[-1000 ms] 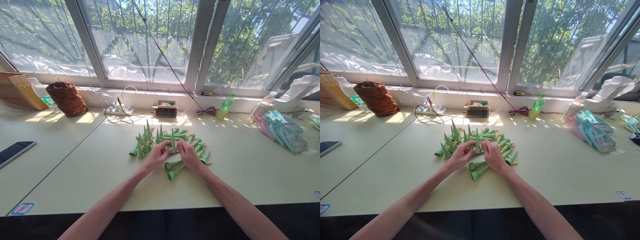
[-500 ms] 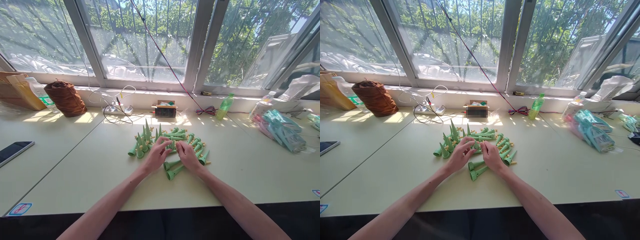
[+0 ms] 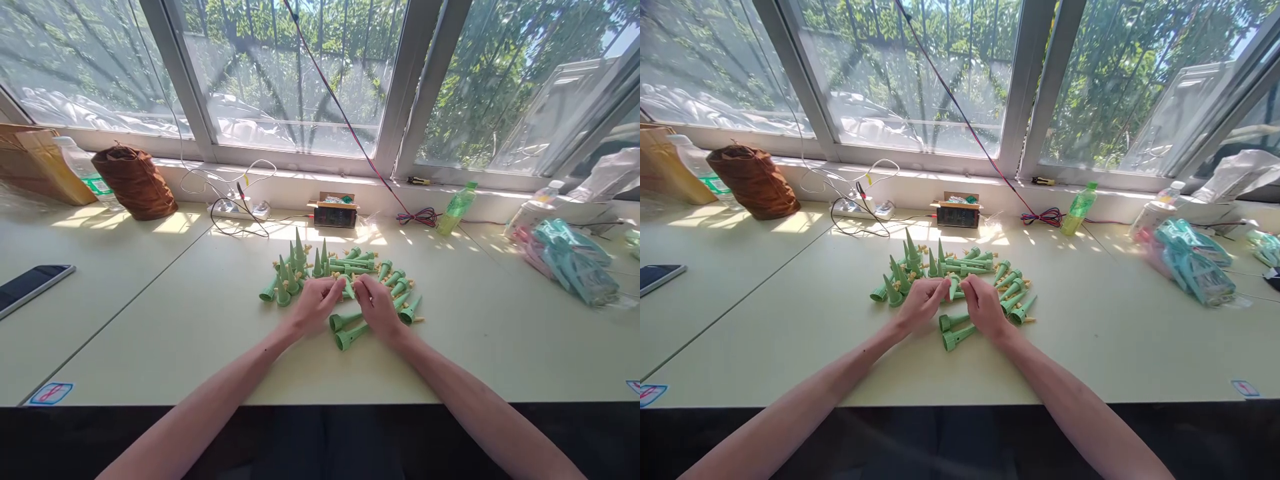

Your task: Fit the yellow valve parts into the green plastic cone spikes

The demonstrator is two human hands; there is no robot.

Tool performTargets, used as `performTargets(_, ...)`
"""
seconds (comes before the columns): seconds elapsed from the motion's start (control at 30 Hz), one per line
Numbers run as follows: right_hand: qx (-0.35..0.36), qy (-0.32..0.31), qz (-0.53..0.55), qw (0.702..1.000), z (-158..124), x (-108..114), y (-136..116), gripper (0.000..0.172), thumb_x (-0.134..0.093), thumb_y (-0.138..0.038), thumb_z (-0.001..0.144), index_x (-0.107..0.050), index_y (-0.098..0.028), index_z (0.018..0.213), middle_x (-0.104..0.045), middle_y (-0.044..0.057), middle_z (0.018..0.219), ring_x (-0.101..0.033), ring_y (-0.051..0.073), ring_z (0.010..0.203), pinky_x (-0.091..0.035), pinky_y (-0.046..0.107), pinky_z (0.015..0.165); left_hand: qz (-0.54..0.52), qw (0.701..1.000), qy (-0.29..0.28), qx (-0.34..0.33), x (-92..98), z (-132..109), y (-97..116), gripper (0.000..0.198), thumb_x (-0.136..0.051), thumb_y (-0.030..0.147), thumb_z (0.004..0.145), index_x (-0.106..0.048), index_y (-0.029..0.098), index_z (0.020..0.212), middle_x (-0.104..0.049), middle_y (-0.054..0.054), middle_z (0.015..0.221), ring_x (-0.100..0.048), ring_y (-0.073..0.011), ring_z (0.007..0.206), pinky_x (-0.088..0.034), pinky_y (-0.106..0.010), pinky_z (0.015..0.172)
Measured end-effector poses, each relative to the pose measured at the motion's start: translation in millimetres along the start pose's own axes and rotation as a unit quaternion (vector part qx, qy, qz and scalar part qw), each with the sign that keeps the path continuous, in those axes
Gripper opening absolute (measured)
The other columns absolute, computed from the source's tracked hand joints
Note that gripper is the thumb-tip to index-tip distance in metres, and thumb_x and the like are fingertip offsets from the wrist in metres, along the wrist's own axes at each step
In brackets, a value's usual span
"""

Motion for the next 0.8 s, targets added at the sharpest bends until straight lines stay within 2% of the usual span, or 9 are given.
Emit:
performTargets(0.3,-0.020,0.009,0.021,1.000,-0.6,0.6,1.8,0.038,-0.037,-0.041,0.103,-0.041,-0.022,0.071,-0.045,-0.004,0.059,-0.039,0.012,0.053,-0.032,0.025,0.053,-0.042,0.998,-0.026,0.035,0.3,1.0,0.2,0.048,-0.046,0.050,0.096,-0.054,0.014,0.067,-0.044,0.001,0.067,-0.039,-0.0097,0.060,-0.028,-0.022,0.052)
performTargets(0.47,-0.051,0.010,0.050,0.997,-0.6,-0.3,3.4,0.039,-0.036,-0.044,0.103,-0.038,-0.023,0.070,-0.043,-0.004,0.056,-0.039,0.012,0.050,-0.032,0.026,0.051,-0.093,0.993,-0.058,0.043,-4.6,-2.0,-6.5,0.031,-0.054,0.046,0.094,-0.059,0.015,0.093,-0.049,-0.004,0.101,-0.034,-0.0033,0.053,-0.026,-0.021,0.043)
performTargets(0.53,-0.054,0.012,0.052,0.997,-0.5,0.0,3.0,0.040,-0.036,-0.044,0.103,-0.037,-0.023,0.069,-0.042,-0.004,0.055,-0.040,0.013,0.049,-0.032,0.026,0.050,-0.097,0.993,-0.057,0.031,-5.6,-2.6,-6.6,0.029,-0.054,0.043,0.094,-0.058,0.015,0.100,-0.047,-0.006,0.109,-0.035,-0.0019,0.051,-0.027,-0.021,0.042)
performTargets(0.8,-0.058,0.013,0.096,0.994,-0.4,1.0,1.0,0.042,-0.035,-0.047,0.102,-0.038,-0.023,0.068,-0.041,-0.003,0.055,-0.040,0.013,0.048,-0.032,0.026,0.048,-0.035,0.997,-0.041,-0.052,-5.8,-4.0,0.4,0.022,-0.051,0.032,0.097,-0.058,0.020,0.114,-0.051,-0.006,0.107,-0.038,-0.0024,0.052,-0.035,-0.019,0.045)
Point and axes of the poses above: each hand's wrist, its own z-axis towards the middle knuckle, its own x-axis out of the back of the hand, y = z × x, the point moved 4 cm from there along z, towards the middle knuckle
